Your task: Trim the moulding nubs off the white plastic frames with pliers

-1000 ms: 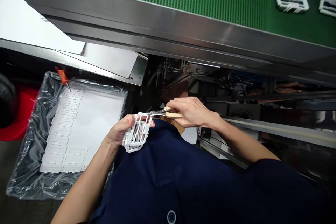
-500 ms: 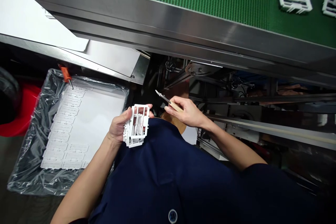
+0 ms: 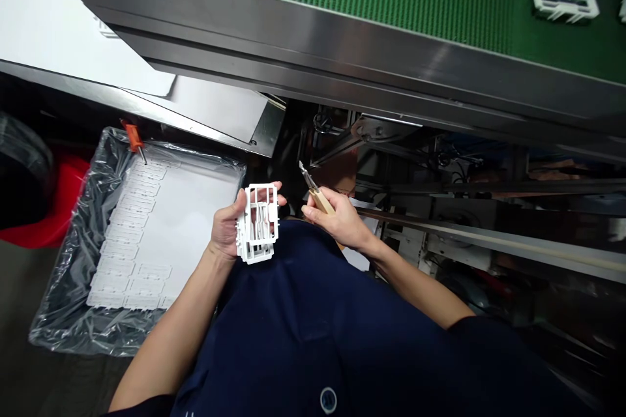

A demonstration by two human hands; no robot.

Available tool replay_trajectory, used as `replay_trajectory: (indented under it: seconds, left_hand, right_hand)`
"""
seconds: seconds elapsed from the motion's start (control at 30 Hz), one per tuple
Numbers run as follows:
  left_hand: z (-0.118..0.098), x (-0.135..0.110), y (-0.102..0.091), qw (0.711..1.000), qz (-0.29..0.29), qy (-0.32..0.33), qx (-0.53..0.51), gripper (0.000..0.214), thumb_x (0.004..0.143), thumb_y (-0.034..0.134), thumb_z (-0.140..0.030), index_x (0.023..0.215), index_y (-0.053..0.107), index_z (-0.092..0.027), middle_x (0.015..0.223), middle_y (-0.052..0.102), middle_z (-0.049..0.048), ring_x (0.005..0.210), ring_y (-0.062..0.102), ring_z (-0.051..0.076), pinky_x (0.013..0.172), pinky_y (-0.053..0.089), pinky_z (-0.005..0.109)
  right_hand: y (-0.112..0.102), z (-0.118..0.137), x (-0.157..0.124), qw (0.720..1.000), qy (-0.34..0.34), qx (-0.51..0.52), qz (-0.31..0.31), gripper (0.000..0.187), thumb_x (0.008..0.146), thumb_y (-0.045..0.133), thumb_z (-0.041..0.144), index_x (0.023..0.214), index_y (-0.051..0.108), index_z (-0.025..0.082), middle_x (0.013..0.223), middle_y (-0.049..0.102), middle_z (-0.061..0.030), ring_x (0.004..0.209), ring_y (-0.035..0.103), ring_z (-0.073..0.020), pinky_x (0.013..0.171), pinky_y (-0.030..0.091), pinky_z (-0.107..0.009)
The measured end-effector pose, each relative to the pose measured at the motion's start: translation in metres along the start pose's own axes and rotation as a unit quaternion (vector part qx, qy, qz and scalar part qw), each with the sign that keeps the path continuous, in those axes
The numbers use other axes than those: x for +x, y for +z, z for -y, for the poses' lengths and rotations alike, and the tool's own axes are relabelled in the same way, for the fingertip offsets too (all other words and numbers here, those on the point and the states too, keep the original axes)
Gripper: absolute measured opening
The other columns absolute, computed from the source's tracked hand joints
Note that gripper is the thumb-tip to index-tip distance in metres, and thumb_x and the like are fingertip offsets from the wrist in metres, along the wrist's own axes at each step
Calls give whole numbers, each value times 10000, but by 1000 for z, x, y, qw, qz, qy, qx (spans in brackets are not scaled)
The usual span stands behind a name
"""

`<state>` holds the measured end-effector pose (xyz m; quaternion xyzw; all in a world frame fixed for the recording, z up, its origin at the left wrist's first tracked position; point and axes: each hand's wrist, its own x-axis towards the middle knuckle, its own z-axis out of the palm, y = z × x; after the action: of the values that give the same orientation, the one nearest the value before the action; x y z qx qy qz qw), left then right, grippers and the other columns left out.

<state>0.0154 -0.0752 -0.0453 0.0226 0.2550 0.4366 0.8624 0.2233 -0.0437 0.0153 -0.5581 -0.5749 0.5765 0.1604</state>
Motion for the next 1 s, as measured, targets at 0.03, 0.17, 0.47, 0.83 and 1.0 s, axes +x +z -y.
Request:
replay_trajectory:
  seconds: [0.03,0.17,0.47,0.83,1.0]
  left_hand:
    - [0,0,0,1000,-2,1,-1,520,805,638,-437,1211,551,-124,1012,661,95,710,653,177,600,578,286]
    - [1,0,-2,1000,-1,5,-1,515,813,628,-437,1218,550,-127,1016,661,93,719,655,179,604,578,285]
    - [5,2,-1,1000,3,1,14,482,812,630,-445,1163,608,-116,1107,642,127,705,659,183,586,573,273]
    - [11,5,0,1000,-1,-20,-17,484,800,647,-436,1155,619,-109,1068,651,125,669,645,175,572,580,293]
    - [14,17,11,993,-105,48,22,398,754,716,-352,1072,648,-121,846,669,64,620,628,154,558,562,255]
  right_hand:
    - [0,0,0,1000,0,2,-1,180,768,581,334,734,497,178,639,485,39,574,413,-93,542,337,-222]
    - [4,1,0,1000,11,9,-8,170,737,607,307,732,495,180,653,475,42,573,403,-89,542,337,-221]
    - [26,13,1,995,-12,-45,-89,287,721,660,415,849,497,216,728,540,40,622,477,-111,588,373,-234]
    - [11,12,21,976,-60,-55,-204,190,817,555,371,781,475,203,712,531,23,626,491,-111,624,398,-242]
    - [25,9,1,987,-31,-96,-127,264,752,637,414,868,510,213,761,607,31,655,566,-121,626,412,-235]
